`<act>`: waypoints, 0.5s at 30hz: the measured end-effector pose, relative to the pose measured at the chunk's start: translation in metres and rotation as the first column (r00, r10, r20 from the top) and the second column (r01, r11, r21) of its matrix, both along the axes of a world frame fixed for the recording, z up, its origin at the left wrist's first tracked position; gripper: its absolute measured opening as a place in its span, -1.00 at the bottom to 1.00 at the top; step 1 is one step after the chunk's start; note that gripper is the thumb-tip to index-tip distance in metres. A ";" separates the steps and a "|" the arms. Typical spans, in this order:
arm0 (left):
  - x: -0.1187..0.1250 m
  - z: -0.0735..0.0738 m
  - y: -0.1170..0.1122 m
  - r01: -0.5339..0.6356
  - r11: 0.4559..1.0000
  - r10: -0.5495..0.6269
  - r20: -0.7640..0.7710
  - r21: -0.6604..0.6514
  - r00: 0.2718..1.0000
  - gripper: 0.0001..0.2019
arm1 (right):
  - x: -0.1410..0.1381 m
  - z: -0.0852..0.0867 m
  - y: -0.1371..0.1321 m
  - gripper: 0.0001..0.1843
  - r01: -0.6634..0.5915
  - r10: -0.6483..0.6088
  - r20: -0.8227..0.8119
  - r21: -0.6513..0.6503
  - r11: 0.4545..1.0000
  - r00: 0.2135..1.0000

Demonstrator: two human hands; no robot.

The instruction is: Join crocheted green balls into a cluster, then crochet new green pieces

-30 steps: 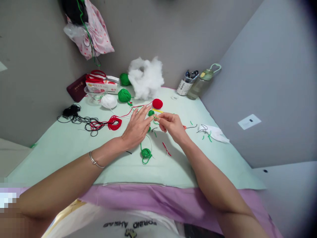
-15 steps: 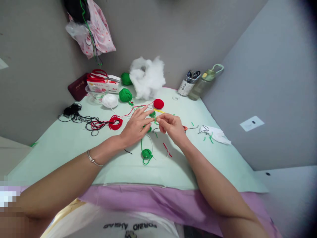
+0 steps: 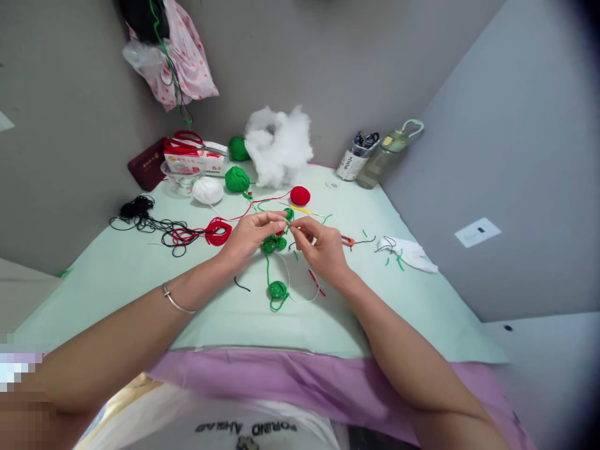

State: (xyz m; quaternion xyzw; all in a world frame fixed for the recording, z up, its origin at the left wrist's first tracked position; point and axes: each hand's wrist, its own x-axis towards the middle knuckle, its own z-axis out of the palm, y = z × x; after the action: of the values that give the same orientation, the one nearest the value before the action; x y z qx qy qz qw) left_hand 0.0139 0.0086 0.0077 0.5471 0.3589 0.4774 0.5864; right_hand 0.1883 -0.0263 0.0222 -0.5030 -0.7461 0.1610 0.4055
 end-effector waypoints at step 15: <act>0.003 0.008 -0.007 -0.047 0.993 0.054 0.063 -0.107 0.997 -0.91 | -0.001 -0.006 0.003 -0.68 0.056 -0.226 0.415 0.385 0.921 0.881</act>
State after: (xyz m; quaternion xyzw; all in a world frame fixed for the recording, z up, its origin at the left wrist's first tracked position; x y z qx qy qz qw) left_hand 0.0169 0.0019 0.0162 0.4903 0.3777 0.4904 0.6136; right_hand 0.1873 -0.0237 0.0161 -0.4970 -0.7970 -0.1307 0.3174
